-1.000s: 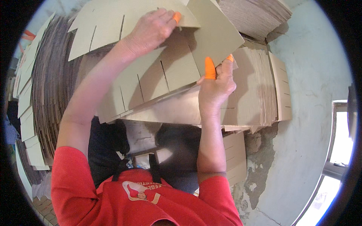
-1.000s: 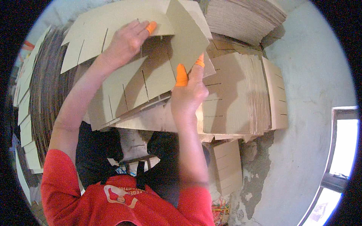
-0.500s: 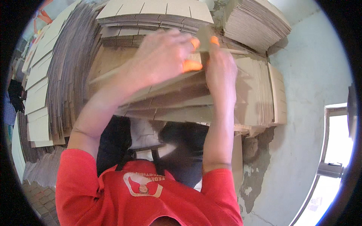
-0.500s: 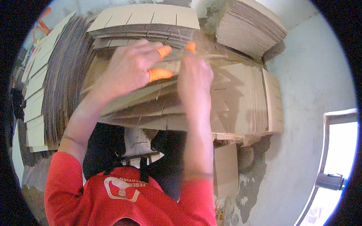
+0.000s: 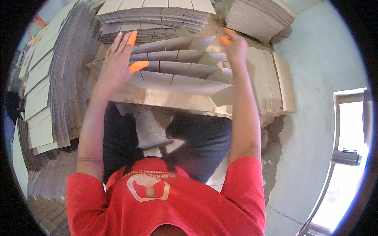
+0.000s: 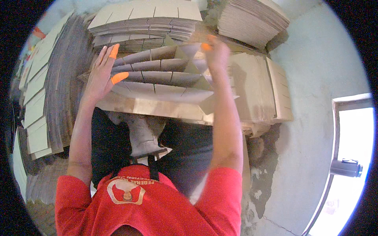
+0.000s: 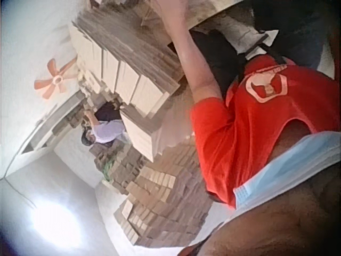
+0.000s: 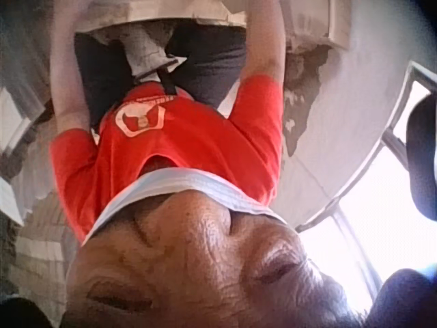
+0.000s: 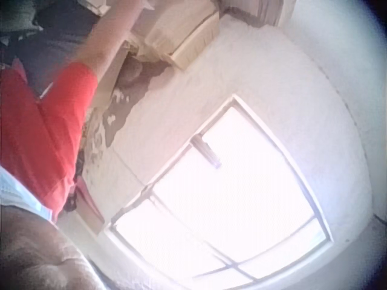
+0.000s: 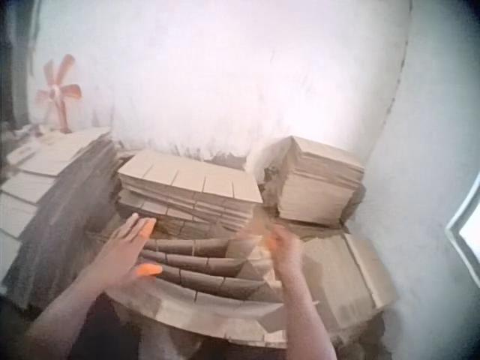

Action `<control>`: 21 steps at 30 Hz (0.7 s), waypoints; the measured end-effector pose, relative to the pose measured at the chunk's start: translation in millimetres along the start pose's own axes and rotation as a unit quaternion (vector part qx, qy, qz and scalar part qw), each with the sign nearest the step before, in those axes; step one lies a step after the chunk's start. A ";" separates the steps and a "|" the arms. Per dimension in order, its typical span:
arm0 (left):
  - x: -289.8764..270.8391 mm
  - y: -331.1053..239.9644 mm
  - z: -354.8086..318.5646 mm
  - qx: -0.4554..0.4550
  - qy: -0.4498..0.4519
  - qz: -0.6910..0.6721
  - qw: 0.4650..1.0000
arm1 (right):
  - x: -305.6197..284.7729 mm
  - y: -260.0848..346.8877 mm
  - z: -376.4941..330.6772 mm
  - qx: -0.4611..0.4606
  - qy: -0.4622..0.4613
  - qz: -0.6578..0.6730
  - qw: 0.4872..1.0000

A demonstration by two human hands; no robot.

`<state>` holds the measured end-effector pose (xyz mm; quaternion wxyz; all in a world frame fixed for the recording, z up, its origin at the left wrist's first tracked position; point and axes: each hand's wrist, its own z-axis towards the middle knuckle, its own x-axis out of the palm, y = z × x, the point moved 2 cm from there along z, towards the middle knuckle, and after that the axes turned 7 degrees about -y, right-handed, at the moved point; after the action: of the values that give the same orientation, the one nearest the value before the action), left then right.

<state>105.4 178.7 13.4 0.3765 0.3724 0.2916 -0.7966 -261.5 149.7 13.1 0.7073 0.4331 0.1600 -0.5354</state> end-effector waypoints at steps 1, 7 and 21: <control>8.8 5.7 -4.3 -0.016 0.014 0.020 1.000 | -20.9 -24.2 -14.4 0.034 -0.037 -0.057 0.997; 43.8 37.5 -5.1 0.012 0.125 0.080 0.989 | -120.5 -132.4 -126.8 0.135 -0.003 -0.481 0.866; 17.1 -51.0 -18.5 0.125 -0.029 -0.149 0.980 | -184.6 -191.0 -130.5 0.138 -0.136 -0.321 0.927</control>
<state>63.1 213.8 -1.3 0.2126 0.3457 0.2303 -0.8845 -470.9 356.3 -18.7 0.4457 0.3753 0.1173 -0.8042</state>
